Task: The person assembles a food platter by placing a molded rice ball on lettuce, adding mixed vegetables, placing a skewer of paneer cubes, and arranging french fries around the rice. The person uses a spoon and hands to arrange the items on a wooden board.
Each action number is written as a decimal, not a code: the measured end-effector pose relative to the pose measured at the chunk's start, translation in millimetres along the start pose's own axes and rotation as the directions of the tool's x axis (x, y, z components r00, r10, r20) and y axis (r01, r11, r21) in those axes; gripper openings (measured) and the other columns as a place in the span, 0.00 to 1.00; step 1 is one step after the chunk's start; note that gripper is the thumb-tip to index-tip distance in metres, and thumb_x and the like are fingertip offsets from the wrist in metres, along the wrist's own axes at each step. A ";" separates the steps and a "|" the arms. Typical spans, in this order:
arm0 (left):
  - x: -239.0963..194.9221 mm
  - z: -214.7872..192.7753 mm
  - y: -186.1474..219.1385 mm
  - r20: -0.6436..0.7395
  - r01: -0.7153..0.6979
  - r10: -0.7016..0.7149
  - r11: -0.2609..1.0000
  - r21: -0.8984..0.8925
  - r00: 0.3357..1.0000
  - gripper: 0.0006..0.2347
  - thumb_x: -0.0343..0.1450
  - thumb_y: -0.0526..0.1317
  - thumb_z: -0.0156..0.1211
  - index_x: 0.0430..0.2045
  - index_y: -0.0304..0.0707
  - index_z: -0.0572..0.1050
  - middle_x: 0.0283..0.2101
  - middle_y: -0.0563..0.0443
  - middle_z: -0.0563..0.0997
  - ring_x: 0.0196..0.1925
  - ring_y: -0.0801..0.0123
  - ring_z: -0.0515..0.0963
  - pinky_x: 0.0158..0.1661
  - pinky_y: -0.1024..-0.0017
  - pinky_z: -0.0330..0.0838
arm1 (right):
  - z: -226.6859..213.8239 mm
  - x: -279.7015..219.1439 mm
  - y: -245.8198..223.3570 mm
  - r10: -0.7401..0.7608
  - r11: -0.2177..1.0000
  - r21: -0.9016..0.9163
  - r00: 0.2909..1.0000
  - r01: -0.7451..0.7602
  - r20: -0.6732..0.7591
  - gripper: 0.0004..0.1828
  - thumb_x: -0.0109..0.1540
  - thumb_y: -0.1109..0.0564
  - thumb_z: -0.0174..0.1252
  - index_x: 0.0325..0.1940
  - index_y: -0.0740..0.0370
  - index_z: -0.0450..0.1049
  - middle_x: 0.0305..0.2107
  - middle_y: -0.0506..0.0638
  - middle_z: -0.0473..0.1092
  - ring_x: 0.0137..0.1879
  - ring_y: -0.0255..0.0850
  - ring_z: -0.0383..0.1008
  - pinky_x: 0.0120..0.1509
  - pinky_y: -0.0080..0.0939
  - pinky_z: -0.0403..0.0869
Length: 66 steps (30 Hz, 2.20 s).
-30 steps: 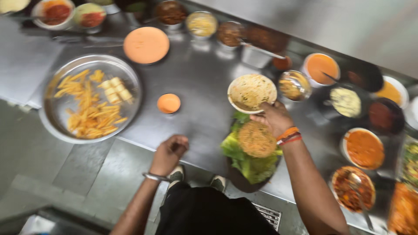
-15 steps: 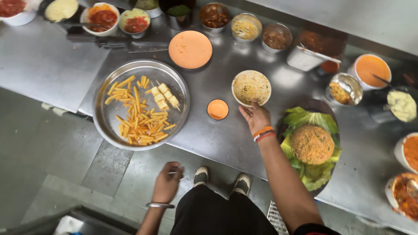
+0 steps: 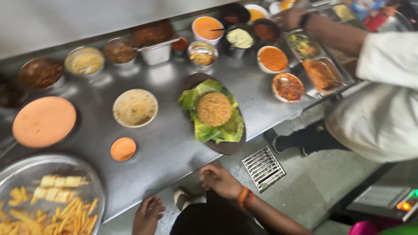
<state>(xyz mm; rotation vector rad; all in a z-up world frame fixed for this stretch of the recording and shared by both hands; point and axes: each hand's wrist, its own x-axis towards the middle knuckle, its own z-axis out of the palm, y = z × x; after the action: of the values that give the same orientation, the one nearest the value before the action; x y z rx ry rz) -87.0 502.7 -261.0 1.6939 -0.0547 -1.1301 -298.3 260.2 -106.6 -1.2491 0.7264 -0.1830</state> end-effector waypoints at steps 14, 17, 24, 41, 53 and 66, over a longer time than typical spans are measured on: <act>-13.0 156.6 93.2 0.396 -0.068 -0.006 0.983 0.173 0.918 0.14 0.71 0.42 0.59 0.46 0.34 0.76 0.41 0.49 0.83 0.41 0.70 0.84 0.41 0.71 0.77 | -167.7 -173.3 35.5 0.107 0.991 0.129 0.796 -0.037 -0.596 0.10 0.63 0.59 0.56 0.46 0.66 0.74 0.38 0.51 0.76 0.42 0.38 0.79 0.47 0.41 0.80; -24.1 197.3 78.5 0.377 -0.048 -0.018 0.985 0.167 0.926 0.13 0.70 0.40 0.61 0.46 0.33 0.77 0.41 0.48 0.82 0.41 0.69 0.83 0.40 0.70 0.76 | -222.2 -185.7 37.5 0.094 0.992 0.119 0.786 -0.027 -0.610 0.11 0.64 0.55 0.56 0.45 0.66 0.75 0.36 0.49 0.76 0.41 0.37 0.79 0.48 0.40 0.80; -75.0 340.6 87.9 0.340 -0.019 -0.016 0.995 0.098 0.940 0.13 0.71 0.40 0.60 0.46 0.32 0.77 0.40 0.48 0.83 0.41 0.68 0.84 0.40 0.70 0.77 | -379.7 -185.2 -1.6 -0.004 0.993 -0.097 0.803 -0.067 -0.595 0.11 0.66 0.55 0.55 0.45 0.65 0.75 0.29 0.46 0.75 0.38 0.35 0.77 0.46 0.38 0.77; -66.9 398.4 195.1 0.250 -0.217 0.220 0.975 -0.041 0.943 0.13 0.71 0.36 0.59 0.48 0.30 0.75 0.40 0.50 0.84 0.43 0.71 0.84 0.42 0.72 0.75 | -413.0 -30.7 -132.4 -0.329 0.803 -0.579 0.916 0.143 -0.230 0.09 0.63 0.62 0.60 0.48 0.62 0.75 0.31 0.50 0.75 0.36 0.36 0.76 0.41 0.36 0.74; -48.8 433.1 249.6 0.237 -0.253 0.255 0.967 -0.039 0.938 0.11 0.71 0.34 0.58 0.46 0.30 0.76 0.39 0.51 0.83 0.41 0.72 0.82 0.42 0.73 0.75 | -473.8 19.5 -107.7 -0.391 0.341 -0.817 0.720 -0.465 -0.573 0.21 0.66 0.42 0.56 0.46 0.65 0.71 0.33 0.65 0.76 0.39 0.65 0.76 0.40 0.65 0.74; 113.6 658.6 342.4 0.349 -0.565 0.535 0.825 -0.017 0.770 0.08 0.75 0.39 0.57 0.40 0.33 0.73 0.33 0.50 0.82 0.32 0.72 0.83 0.31 0.73 0.75 | -520.0 -25.7 -135.8 -0.623 0.689 -0.684 0.680 0.241 -0.388 0.08 0.75 0.54 0.48 0.49 0.62 0.68 0.28 0.57 0.66 0.33 0.49 0.65 0.37 0.47 0.71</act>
<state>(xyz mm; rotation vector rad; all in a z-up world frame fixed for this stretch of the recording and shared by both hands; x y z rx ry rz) -321.7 -185.8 -74.7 1.3943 -0.7891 -0.9545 -590.8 -186.4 -39.7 -2.0187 1.0462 -0.8716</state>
